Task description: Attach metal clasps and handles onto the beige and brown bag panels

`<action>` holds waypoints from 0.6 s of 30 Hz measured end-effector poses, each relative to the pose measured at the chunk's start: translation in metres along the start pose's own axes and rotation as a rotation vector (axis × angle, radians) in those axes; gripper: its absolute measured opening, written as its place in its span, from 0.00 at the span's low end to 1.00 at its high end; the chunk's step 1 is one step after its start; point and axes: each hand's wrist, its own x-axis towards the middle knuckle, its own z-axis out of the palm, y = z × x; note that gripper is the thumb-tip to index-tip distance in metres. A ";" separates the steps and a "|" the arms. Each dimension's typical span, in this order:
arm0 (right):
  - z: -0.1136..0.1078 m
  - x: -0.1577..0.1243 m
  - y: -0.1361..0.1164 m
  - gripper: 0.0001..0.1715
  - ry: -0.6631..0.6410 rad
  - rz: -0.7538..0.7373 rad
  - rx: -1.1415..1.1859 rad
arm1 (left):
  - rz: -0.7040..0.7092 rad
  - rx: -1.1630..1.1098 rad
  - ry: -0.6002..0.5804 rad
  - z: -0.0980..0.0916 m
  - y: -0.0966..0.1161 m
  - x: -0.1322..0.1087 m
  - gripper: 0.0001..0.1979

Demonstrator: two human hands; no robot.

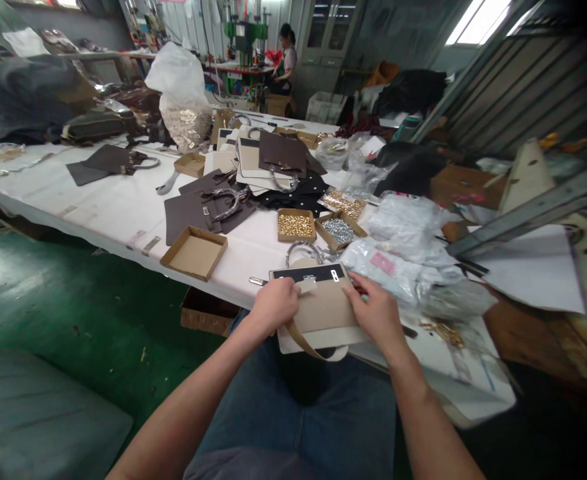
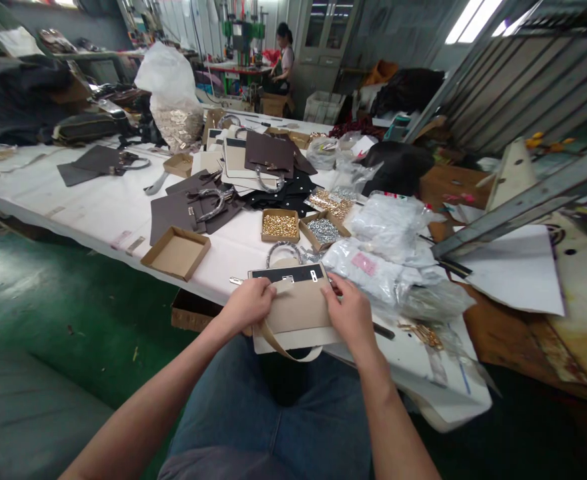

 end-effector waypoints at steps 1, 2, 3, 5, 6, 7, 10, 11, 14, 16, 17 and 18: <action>-0.003 -0.001 -0.009 0.27 0.058 -0.043 -0.053 | 0.003 0.060 0.012 0.000 0.001 0.004 0.17; -0.005 -0.002 -0.018 0.25 0.105 -0.075 -0.082 | 0.006 0.089 -0.007 0.000 0.002 0.009 0.17; -0.006 -0.002 -0.026 0.24 0.119 -0.091 -0.073 | 0.004 0.097 -0.044 -0.001 0.002 0.013 0.16; -0.003 -0.001 -0.042 0.22 0.021 -0.072 0.046 | -0.010 0.069 -0.102 -0.003 0.003 0.019 0.15; 0.000 0.000 -0.047 0.23 -0.062 -0.050 0.122 | -0.018 0.044 -0.112 -0.005 0.004 0.022 0.14; 0.005 0.002 -0.052 0.23 -0.134 -0.028 0.185 | -0.025 0.018 -0.115 -0.006 0.004 0.024 0.14; 0.019 0.007 -0.057 0.24 -0.212 0.026 0.260 | -0.006 -0.049 -0.148 -0.012 0.004 0.028 0.15; 0.023 0.008 -0.057 0.24 -0.212 0.046 0.270 | 0.010 -0.064 -0.176 -0.013 0.003 0.028 0.15; 0.028 0.008 -0.055 0.21 -0.221 0.122 0.293 | 0.053 -0.094 -0.245 -0.016 0.000 0.027 0.16; 0.028 0.004 -0.055 0.20 -0.228 0.163 0.301 | 0.055 -0.105 -0.256 -0.015 -0.003 0.025 0.17; 0.027 0.002 -0.054 0.20 -0.230 0.177 0.304 | 0.049 -0.107 -0.255 -0.014 -0.004 0.024 0.17; 0.026 0.000 -0.054 0.19 -0.230 0.187 0.304 | 0.041 -0.106 -0.253 -0.013 -0.005 0.024 0.17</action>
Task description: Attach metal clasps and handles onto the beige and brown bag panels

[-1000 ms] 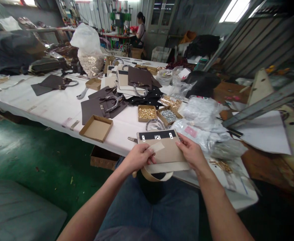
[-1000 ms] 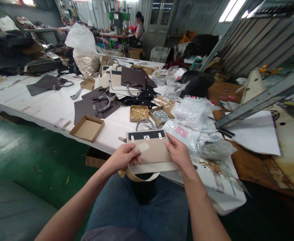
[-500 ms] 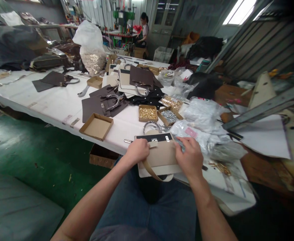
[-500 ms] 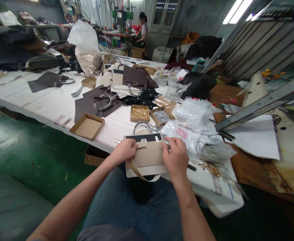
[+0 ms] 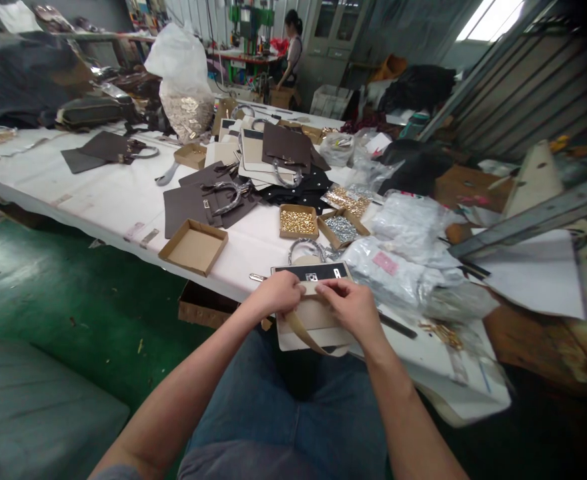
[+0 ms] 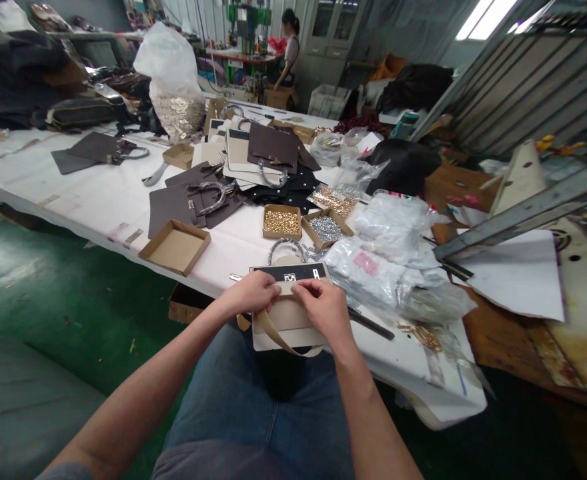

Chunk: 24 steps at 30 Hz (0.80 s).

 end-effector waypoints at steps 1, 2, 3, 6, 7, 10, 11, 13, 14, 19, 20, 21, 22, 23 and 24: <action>0.000 -0.001 0.000 0.19 0.002 0.004 -0.004 | -0.010 0.003 0.000 0.001 0.000 0.000 0.17; 0.000 -0.002 -0.001 0.19 0.009 0.004 -0.014 | -0.021 0.011 -0.002 0.001 0.001 0.001 0.17; 0.000 -0.001 -0.001 0.18 0.018 0.000 -0.029 | -0.029 0.027 0.000 0.002 0.003 0.002 0.18; 0.002 0.010 -0.007 0.17 0.067 -0.034 -0.084 | -0.053 0.121 0.051 -0.002 0.011 0.009 0.19; 0.003 0.015 -0.009 0.17 0.082 -0.049 -0.100 | -0.067 0.163 0.081 -0.003 0.014 0.013 0.19; 0.009 0.029 -0.014 0.18 0.106 -0.080 -0.154 | -0.128 0.251 0.154 -0.009 0.019 0.024 0.18; 0.010 0.032 -0.014 0.21 0.110 -0.086 -0.175 | -0.147 0.254 0.157 -0.010 0.019 0.027 0.18; 0.013 0.036 -0.013 0.27 0.124 -0.094 -0.208 | -0.179 0.228 0.130 -0.012 0.016 0.032 0.18; 0.014 0.036 -0.011 0.28 0.130 -0.099 -0.217 | -0.191 0.207 0.109 -0.012 0.014 0.033 0.18; 0.016 0.035 -0.004 0.27 0.116 -0.092 -0.212 | -0.193 0.139 0.068 -0.014 0.007 0.033 0.17; 0.016 0.036 -0.004 0.27 0.113 -0.092 -0.217 | -0.190 0.138 0.074 -0.014 0.006 0.034 0.17; 0.016 0.036 -0.003 0.27 0.112 -0.093 -0.223 | -0.190 0.143 0.079 -0.014 0.006 0.034 0.16; 0.017 0.037 -0.003 0.26 0.112 -0.095 -0.228 | -0.192 0.151 0.083 -0.013 0.006 0.034 0.16; 0.017 0.038 -0.003 0.25 0.114 -0.097 -0.231 | -0.195 0.160 0.084 -0.013 0.006 0.035 0.16; 0.018 0.038 -0.004 0.24 0.116 -0.098 -0.231 | -0.195 0.165 0.085 -0.012 0.005 0.036 0.16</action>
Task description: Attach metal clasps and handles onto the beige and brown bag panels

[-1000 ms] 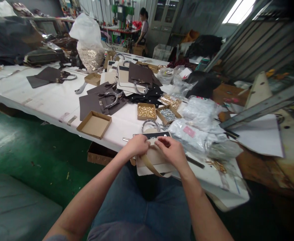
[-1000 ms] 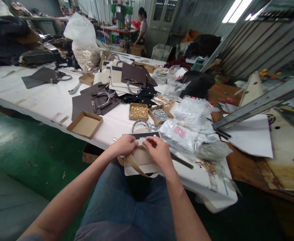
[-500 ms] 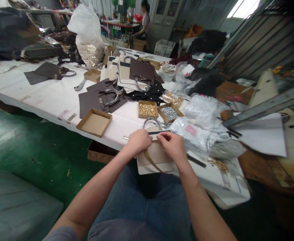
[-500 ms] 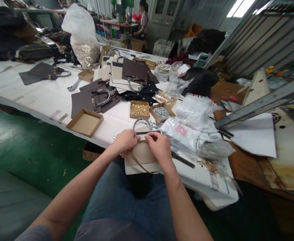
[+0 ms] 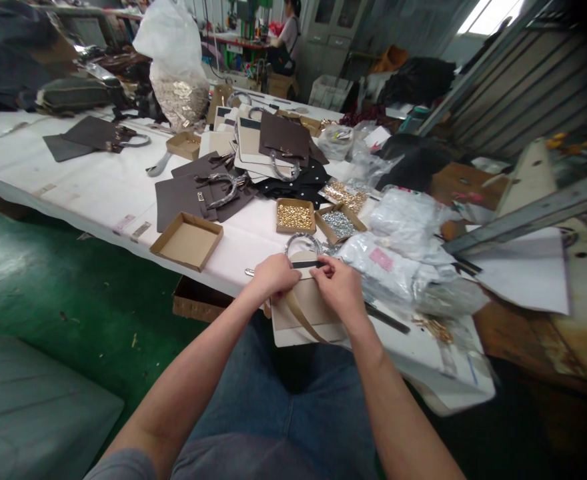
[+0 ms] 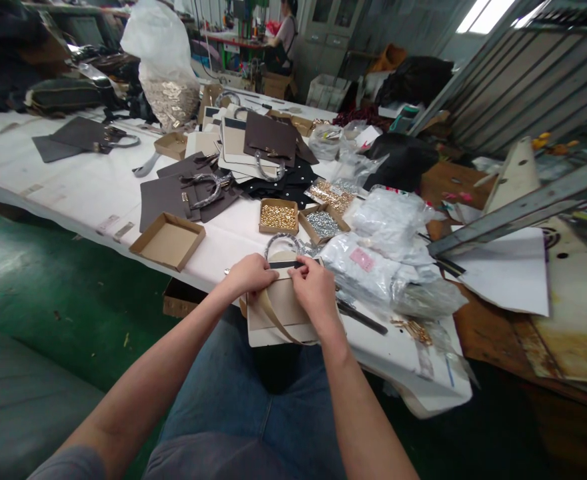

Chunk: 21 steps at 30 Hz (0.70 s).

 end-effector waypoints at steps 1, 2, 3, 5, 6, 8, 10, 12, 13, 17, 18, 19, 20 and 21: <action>0.000 0.000 0.000 0.24 0.002 0.000 0.002 | 0.005 0.002 0.002 0.001 -0.001 0.001 0.15; 0.000 0.000 0.000 0.23 0.002 0.000 0.004 | 0.013 -0.002 0.006 0.001 -0.002 0.001 0.15; 0.000 0.000 -0.001 0.23 0.002 0.001 0.005 | 0.023 -0.008 0.012 0.002 -0.003 0.002 0.16; 0.000 0.000 -0.001 0.22 -0.004 0.004 0.007 | 0.043 -0.022 0.018 0.003 -0.005 0.002 0.16; 0.000 -0.001 -0.001 0.21 -0.010 0.008 0.009 | 0.052 -0.027 0.018 0.003 -0.006 0.003 0.16; -0.001 0.000 -0.001 0.20 -0.020 0.016 0.013 | 0.062 -0.037 0.010 0.003 -0.007 0.004 0.16; 0.000 0.001 -0.002 0.20 -0.023 0.020 -0.005 | 0.059 -0.048 -0.002 0.002 -0.008 0.006 0.16; 0.001 0.003 -0.002 0.21 -0.005 0.016 -0.056 | 0.044 -0.065 -0.015 0.003 -0.009 0.008 0.15; 0.001 0.004 -0.002 0.21 0.009 0.010 -0.084 | 0.036 -0.081 -0.026 0.003 -0.010 0.009 0.15; 0.002 0.005 -0.001 0.10 -0.006 -0.025 -0.088 | -0.013 -0.239 -0.124 0.002 -0.014 0.013 0.13; 0.002 0.005 -0.001 0.09 -0.021 -0.031 -0.070 | -0.022 -0.279 -0.144 0.002 -0.015 0.013 0.12; 0.001 0.004 -0.001 0.10 -0.034 -0.031 -0.053 | -0.029 -0.310 -0.156 0.002 -0.016 0.013 0.12; 0.001 0.003 -0.002 0.11 -0.042 -0.026 -0.040 | -0.032 -0.326 -0.162 0.003 -0.016 0.013 0.11; 0.000 0.002 -0.002 0.13 -0.046 -0.014 -0.030 | -0.032 -0.329 -0.160 0.003 -0.017 0.013 0.11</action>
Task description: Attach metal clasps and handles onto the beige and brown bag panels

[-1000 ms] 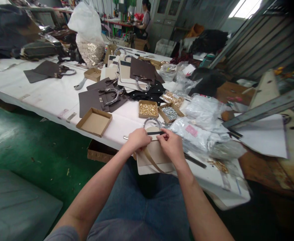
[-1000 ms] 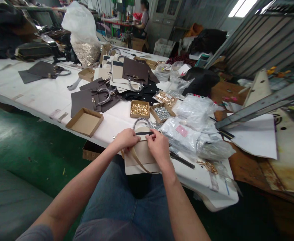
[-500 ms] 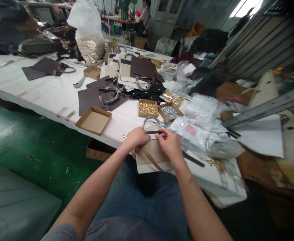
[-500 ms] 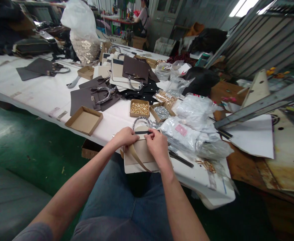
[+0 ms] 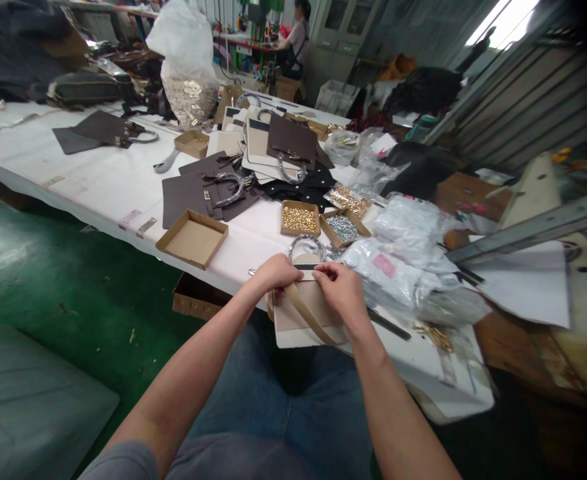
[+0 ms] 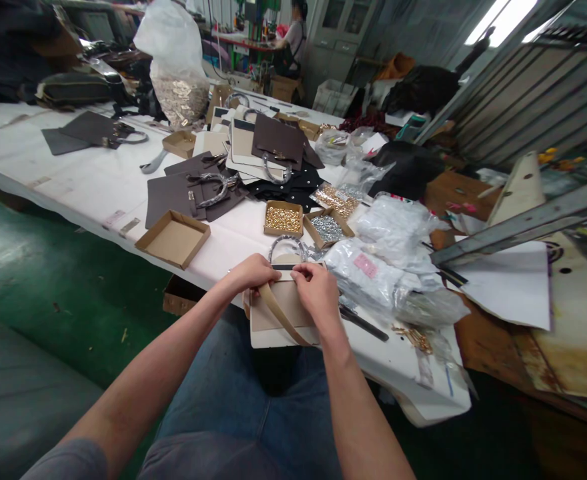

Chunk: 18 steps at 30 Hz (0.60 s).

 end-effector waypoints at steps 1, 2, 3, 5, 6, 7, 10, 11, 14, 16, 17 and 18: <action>0.000 -0.001 -0.001 0.14 -0.005 0.014 0.006 | 0.003 0.010 0.006 0.000 0.000 0.000 0.11; 0.000 -0.002 -0.003 0.15 -0.011 0.027 0.007 | 0.008 0.029 0.017 0.001 -0.001 0.000 0.12; 0.000 -0.003 -0.004 0.16 -0.017 0.037 0.002 | 0.015 0.056 0.032 0.001 0.000 0.000 0.13; 0.000 -0.003 -0.008 0.16 -0.025 0.048 -0.020 | 0.027 0.110 0.059 0.002 0.000 0.000 0.14; 0.001 -0.003 -0.010 0.15 -0.030 0.050 -0.035 | 0.030 0.130 0.065 0.003 0.001 -0.001 0.14; 0.001 -0.002 -0.012 0.14 -0.034 0.049 -0.053 | 0.031 0.146 0.070 0.003 0.001 -0.001 0.14; 0.001 -0.001 -0.015 0.12 -0.049 0.023 -0.108 | 0.041 0.189 0.088 0.003 0.001 0.000 0.13; 0.001 0.000 -0.015 0.11 -0.058 0.012 -0.121 | 0.049 0.204 0.096 0.002 0.000 0.000 0.14; -0.001 0.003 -0.015 0.09 -0.109 0.004 -0.111 | 0.070 0.245 0.089 0.000 -0.001 -0.001 0.16; -0.003 0.006 -0.013 0.10 -0.140 0.026 -0.084 | 0.080 0.286 0.076 0.001 0.000 -0.005 0.17; -0.003 0.007 -0.012 0.11 -0.147 0.039 -0.073 | 0.084 0.319 0.100 0.003 0.001 -0.008 0.18; -0.004 0.007 -0.011 0.11 -0.149 0.052 -0.064 | 0.095 0.366 0.153 0.007 0.004 -0.013 0.18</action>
